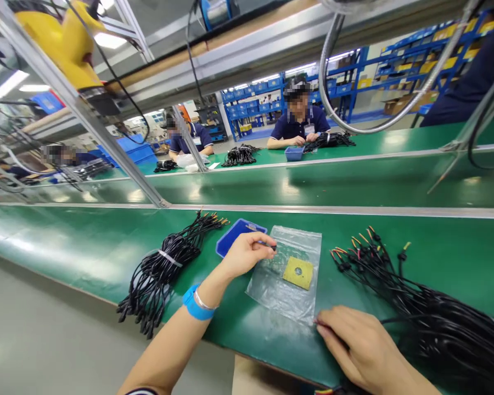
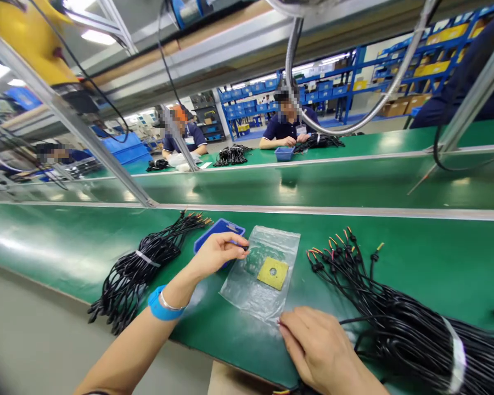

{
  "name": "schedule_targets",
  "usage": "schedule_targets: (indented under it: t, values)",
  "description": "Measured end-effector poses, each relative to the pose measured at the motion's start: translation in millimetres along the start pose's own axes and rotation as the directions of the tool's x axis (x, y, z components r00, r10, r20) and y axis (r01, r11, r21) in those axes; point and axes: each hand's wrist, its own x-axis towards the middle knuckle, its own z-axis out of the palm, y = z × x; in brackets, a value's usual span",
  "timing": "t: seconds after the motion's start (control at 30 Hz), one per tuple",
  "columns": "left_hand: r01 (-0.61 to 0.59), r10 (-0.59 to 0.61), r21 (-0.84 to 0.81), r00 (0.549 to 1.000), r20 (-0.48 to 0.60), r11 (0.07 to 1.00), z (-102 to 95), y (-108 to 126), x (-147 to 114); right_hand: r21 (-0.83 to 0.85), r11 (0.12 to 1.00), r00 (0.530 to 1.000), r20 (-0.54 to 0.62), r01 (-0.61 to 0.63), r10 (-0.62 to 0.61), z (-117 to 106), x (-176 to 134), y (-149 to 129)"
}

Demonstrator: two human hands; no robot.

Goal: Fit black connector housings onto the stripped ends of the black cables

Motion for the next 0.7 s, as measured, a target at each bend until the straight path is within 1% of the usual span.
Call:
schedule_targets:
  t: [0.1, 0.17, 0.23, 0.33, 0.47, 0.53, 0.6, 0.7]
  values:
    - [0.036, -0.026, -0.08, 0.992, 0.122, 0.996, 26.0, 2.7, 3.1, 0.041, 0.998, 0.999, 0.0, -0.046, 0.046, -4.3, 1.2, -2.1]
    - [0.041, -0.025, -0.094, 0.987, 0.161, 0.995, 37.2, 2.1, 6.2, 0.045, 0.997, 0.998, 0.01, -0.067, 0.066, -5.1, 0.3, -2.6]
    - [0.032, -0.018, -0.076, 0.983, 0.181, 0.997, 43.0, 1.0, 9.0, 0.031, 0.996, 0.997, 0.021, -0.081, 0.08, -4.2, -1.5, -2.4]
    - [0.0, -0.002, 0.007, 0.979, 0.204, 1.0, 46.9, 1.0, 12.2, 0.01, 0.995, 0.994, 0.047, -0.099, 0.098, -1.5, -3.8, -1.7]
    - [-0.103, 0.067, 0.149, 0.971, 0.23, 0.983, 56.3, 6.8, 16.1, 0.012, 0.995, 0.993, 0.06, -0.098, 0.097, 0.0, -5.1, -1.3]
    - [-0.155, 0.104, 0.191, 0.962, 0.254, 0.969, 63.7, 10.5, 17.8, 0.025, 0.996, 0.995, 0.055, -0.09, 0.088, -0.6, -5.3, -1.3]
    - [-0.182, 0.121, 0.204, 0.952, 0.28, 0.962, 70.8, 13.1, 18.8, 0.036, 0.996, 0.996, 0.043, -0.078, 0.077, -1.5, -5.4, -1.0]
    - [-0.193, 0.132, 0.181, 0.944, 0.304, 0.964, 77.2, 13.2, 18.5, 0.041, 0.997, 0.998, 0.023, -0.067, 0.066, -2.8, -4.6, -0.4]
